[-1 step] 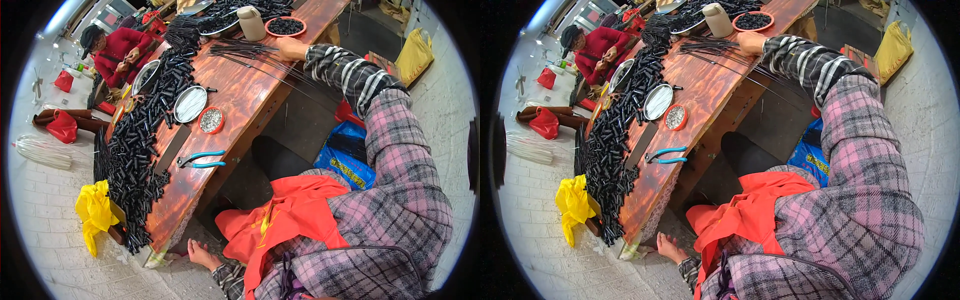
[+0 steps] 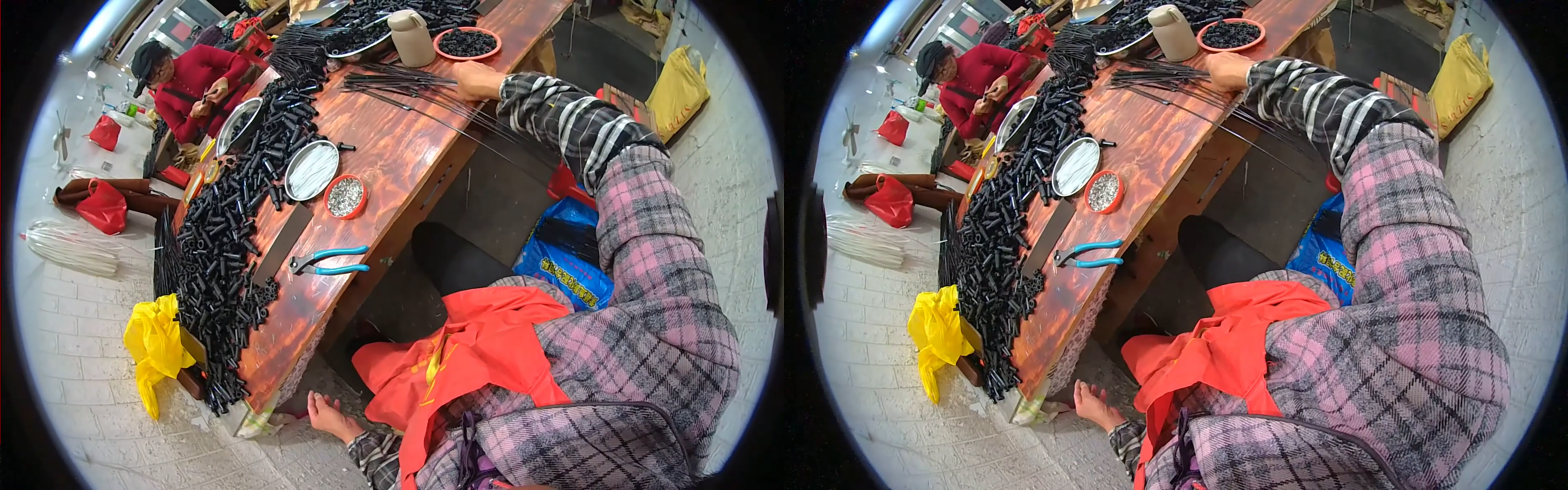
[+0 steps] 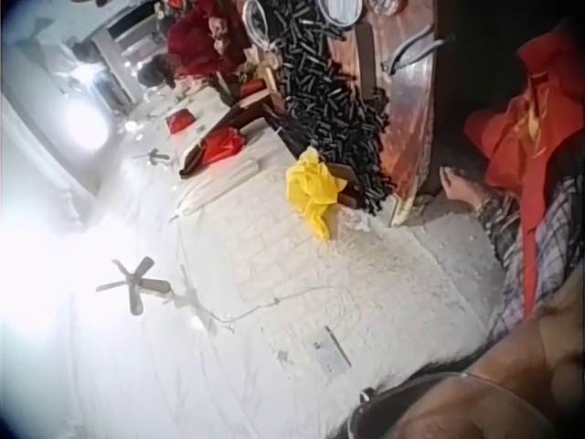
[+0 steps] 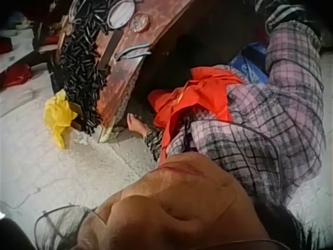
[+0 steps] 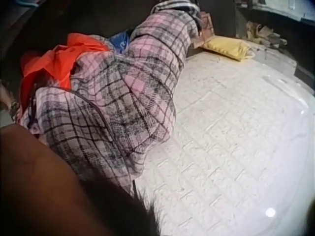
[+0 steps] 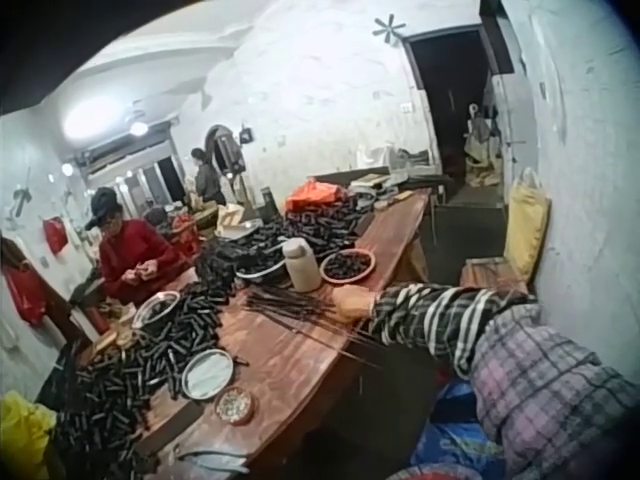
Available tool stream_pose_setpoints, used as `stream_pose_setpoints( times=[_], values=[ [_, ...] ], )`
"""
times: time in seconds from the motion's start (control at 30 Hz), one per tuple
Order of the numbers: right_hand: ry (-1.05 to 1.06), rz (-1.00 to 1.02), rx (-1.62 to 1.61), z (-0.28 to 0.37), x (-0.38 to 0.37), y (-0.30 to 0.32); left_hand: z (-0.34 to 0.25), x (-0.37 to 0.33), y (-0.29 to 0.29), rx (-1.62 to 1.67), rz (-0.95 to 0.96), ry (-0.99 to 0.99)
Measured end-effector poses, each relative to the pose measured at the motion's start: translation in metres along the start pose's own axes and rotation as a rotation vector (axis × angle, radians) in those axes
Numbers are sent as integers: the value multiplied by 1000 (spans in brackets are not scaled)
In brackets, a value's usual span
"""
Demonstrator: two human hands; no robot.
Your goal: Assembling bundles of black synthetic fiber strips and securing them with bands.
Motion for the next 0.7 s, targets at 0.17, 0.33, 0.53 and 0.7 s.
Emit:
stream_pose_setpoints(
  times=[0.17, 0.33, 0.53, 0.7],
  values=[
    [38, 33, 117, 0, 2, 0, 5, 0, 3, -8, 1, 25],
    [-17, 66, -27, -2, 3, 15, 6, -3, -3, 21, 23, 26],
    [-75, 32, -278, -7, 3, 30, 2, -5, -5, 39, 23, 10],
    [-153, -15, -36, -16, -18, 24, 1, -1, -7, 53, 33, 26]
  ],
)
Point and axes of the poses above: each hand's wrist, its own x-axis away from the middle knuckle, its own y-axis out of the back of the hand, z = x × y, the point moved 5 cm from there along -x, towards the middle knuckle, and after that the axes turned 1 degree about x, right-handed, at the moved point
